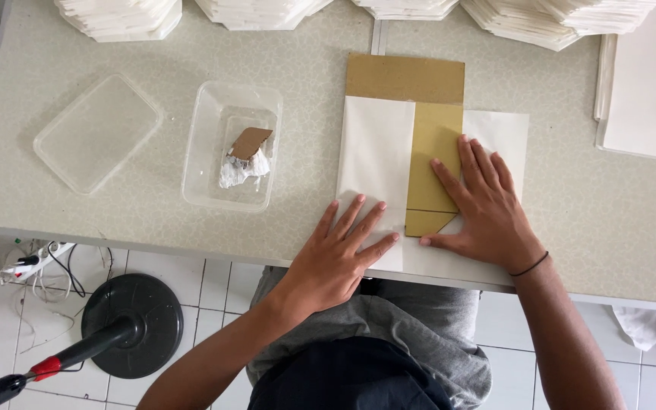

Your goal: The person folds a white sheet of paper over a small cardboard template on a table. They smooth the paper with their hands, fold the sides over the template, and press down to crease the folds.

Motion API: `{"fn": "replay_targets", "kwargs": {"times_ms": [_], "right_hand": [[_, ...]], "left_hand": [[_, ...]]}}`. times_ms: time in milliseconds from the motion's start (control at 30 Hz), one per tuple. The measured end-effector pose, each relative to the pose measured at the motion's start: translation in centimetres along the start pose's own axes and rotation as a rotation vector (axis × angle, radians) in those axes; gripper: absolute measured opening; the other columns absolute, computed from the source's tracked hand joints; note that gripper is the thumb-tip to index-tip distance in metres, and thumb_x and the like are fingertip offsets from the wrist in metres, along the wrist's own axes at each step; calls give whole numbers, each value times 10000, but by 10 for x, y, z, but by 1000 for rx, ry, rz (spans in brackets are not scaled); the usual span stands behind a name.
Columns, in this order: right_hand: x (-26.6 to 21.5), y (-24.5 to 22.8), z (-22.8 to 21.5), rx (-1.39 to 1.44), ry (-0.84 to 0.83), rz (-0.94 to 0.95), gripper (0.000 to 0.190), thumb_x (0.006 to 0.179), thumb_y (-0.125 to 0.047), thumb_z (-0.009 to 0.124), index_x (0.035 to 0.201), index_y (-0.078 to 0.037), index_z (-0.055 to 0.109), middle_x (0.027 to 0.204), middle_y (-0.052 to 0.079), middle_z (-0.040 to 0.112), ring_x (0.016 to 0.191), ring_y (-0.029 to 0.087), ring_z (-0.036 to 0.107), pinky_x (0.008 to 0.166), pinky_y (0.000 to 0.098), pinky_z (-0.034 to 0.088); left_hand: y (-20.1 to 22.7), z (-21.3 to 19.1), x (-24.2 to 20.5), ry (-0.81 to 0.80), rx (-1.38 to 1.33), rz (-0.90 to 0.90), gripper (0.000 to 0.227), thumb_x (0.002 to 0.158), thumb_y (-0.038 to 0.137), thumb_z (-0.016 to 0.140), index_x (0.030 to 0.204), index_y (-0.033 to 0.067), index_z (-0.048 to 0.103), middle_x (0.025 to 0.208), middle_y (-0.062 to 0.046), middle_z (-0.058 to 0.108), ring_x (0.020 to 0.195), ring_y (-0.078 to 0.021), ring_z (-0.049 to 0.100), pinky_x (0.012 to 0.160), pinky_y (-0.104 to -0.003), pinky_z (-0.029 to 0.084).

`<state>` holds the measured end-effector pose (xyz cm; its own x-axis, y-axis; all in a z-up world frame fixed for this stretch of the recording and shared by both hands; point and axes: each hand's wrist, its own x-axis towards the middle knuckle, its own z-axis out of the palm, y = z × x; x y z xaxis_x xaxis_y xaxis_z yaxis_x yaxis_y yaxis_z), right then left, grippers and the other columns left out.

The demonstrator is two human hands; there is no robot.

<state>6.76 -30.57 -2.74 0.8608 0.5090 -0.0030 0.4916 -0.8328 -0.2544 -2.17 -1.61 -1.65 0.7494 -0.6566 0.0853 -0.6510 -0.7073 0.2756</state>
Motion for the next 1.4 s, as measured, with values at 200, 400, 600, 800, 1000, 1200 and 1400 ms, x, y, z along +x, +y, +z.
{"fn": "replay_targets", "kwargs": {"times_ms": [200,400,600,800,1000,1200,1400], "right_hand": [[-1,0,2,2,0,6,1248,573,-935,600,1602,-276,346,1713,210,173,1577,418,124,1258,562,37],[0,1,2,0,-4,10,1245,575,-943,590,1604,-289,337,1716,198,162,1578,409,118,1258,559,34],[-1,0,2,-14,2,7,1242,580,-943,588,1605,-289,336,1717,196,165,1577,410,125,1256,560,42],[-1,-2,1,-9,-5,16,1218,597,-933,589,1600,-287,346,1720,190,156,1581,399,111,1260,551,30],[6,-9,-6,67,-41,38,1099,689,-877,567,1587,-278,365,1731,176,85,1583,387,49,1251,568,16],[73,-33,-9,57,-61,-174,697,996,-639,335,1612,-313,318,1716,105,162,1571,356,103,1222,619,62],[150,-30,12,-88,-1,-369,635,1061,-570,239,1622,-285,318,1704,9,253,1565,292,198,1230,625,78]], "left_hand": [[2,1,1,-3,8,-17,777,830,105,608,1567,269,426,1640,-187,336,1524,-463,262,1182,-685,213],[3,-1,2,-19,5,-20,767,837,107,602,1566,269,425,1637,-189,336,1525,-464,254,1177,-688,218],[4,-3,2,-25,1,-27,754,841,102,590,1558,275,436,1639,-185,337,1528,-459,251,1177,-688,216],[5,-3,2,-31,-26,-28,766,842,92,591,1571,252,418,1635,-198,336,1527,-455,254,1176,-693,200],[5,-4,2,-25,-74,-23,756,845,92,611,1564,230,425,1634,-212,328,1518,-465,266,1176,-700,201],[6,-4,3,-56,-110,-33,752,881,125,606,1586,224,365,1664,-207,262,1536,-455,218,1204,-680,148],[10,-9,3,-24,-82,-31,698,901,135,609,1564,205,403,1654,-210,285,1529,-450,241,1211,-664,155]]}}
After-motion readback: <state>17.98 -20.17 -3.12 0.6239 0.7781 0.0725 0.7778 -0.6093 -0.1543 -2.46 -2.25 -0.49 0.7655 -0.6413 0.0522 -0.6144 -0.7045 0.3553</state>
